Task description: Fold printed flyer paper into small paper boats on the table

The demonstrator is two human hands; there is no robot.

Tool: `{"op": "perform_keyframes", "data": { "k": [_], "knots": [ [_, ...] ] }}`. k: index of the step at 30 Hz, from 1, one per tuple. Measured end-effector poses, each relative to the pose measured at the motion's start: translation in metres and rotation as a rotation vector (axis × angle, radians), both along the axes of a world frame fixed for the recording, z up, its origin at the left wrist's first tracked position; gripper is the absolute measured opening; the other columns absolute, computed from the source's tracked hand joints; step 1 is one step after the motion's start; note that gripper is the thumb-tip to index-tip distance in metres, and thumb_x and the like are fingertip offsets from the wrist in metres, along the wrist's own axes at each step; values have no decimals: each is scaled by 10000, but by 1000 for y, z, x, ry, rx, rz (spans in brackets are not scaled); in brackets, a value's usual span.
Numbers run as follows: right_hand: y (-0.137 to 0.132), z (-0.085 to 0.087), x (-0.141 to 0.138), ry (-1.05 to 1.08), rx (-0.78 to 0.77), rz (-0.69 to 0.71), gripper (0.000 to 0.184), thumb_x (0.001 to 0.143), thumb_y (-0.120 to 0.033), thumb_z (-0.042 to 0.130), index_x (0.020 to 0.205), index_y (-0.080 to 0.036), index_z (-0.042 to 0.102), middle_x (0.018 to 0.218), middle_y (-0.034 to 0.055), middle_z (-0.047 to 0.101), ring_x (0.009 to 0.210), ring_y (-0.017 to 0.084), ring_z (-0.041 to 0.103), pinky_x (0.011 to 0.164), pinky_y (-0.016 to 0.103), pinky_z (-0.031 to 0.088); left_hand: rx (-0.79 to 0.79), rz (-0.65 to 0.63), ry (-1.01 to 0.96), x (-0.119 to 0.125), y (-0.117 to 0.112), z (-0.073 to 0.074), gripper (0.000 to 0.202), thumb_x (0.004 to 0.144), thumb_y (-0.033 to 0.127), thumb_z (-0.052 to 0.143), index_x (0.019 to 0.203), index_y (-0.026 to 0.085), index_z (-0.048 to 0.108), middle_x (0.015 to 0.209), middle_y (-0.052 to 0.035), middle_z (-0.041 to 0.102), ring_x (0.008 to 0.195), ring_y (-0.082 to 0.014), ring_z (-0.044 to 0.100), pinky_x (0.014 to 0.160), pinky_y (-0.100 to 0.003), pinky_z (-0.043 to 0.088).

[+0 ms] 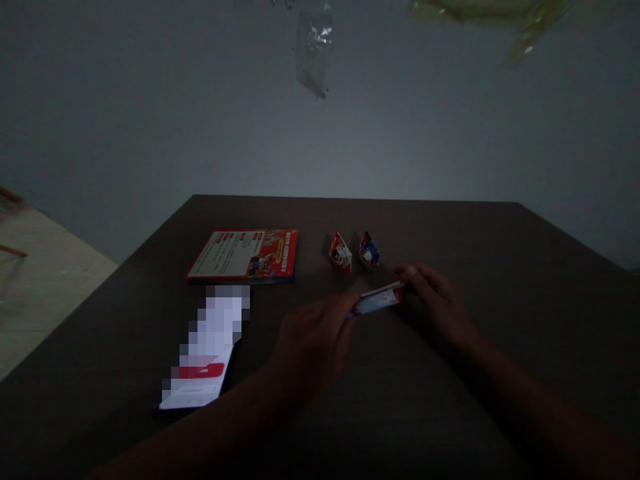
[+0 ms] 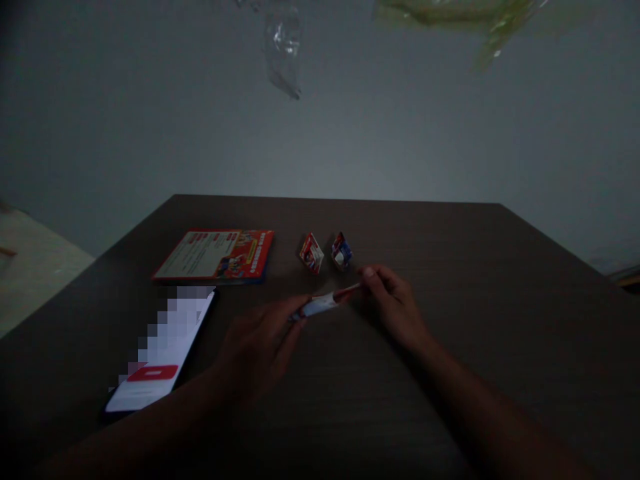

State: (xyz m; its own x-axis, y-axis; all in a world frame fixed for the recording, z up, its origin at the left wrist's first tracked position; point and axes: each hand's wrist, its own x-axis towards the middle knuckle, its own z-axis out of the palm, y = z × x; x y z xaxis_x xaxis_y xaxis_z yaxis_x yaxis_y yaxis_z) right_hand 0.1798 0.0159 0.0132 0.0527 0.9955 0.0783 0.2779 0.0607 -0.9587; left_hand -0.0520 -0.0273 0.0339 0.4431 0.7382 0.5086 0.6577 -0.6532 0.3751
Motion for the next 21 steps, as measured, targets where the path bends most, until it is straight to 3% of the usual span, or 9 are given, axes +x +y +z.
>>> {"op": "perform_keyframes", "data": {
  "k": [3,6,8,10,15,18,21],
  "knots": [
    [-1,0,0,38,74,42,395,893,-532,442,963,-203,649,817,54,636,803,202,594,752,338,476,-224,78,-287,3,-1,0,274,892,222,500,1162,192,531,1000,-39,681,839,-155,650,721,-277,521],
    [-4,1,-4,139,128,140,431,909,-531,403,994,-192,656,918,75,665,855,216,602,822,369,476,-559,106,-621,9,-3,1,268,889,292,518,1143,210,547,1037,-35,679,887,-168,654,723,-270,526],
    [-8,3,-8,189,111,219,391,897,-502,459,1026,-197,666,993,74,680,931,226,606,880,379,462,-756,85,-851,13,-3,-1,285,875,322,545,1135,205,546,1017,-37,685,888,-174,658,729,-269,532],
    [-11,5,-13,249,23,266,329,855,-463,561,1027,-211,682,988,59,700,905,219,630,839,360,485,-884,73,-1005,16,-3,-7,293,848,322,583,1111,193,566,1007,-46,688,895,-187,655,743,-278,531],
    [-14,5,-21,360,-207,292,288,757,-424,693,935,-200,727,821,39,730,742,189,667,703,322,517,-1073,82,-1246,22,0,-23,365,809,337,621,1138,181,588,1073,-90,672,917,-224,651,798,-342,515],
    [-14,4,-24,415,-293,307,282,746,-418,705,910,-190,727,791,36,730,701,177,670,684,317,519,-1095,114,-1234,24,-1,-25,333,821,340,608,1114,182,600,1064,-81,674,932,-218,644,801,-315,506],
    [-14,7,-27,394,-294,299,269,708,-405,738,854,-179,726,769,28,725,694,165,665,664,288,517,-1050,62,-1196,26,-5,-20,313,844,338,592,1124,201,576,1096,-57,662,938,-192,640,791,-273,503]
  ]
}}
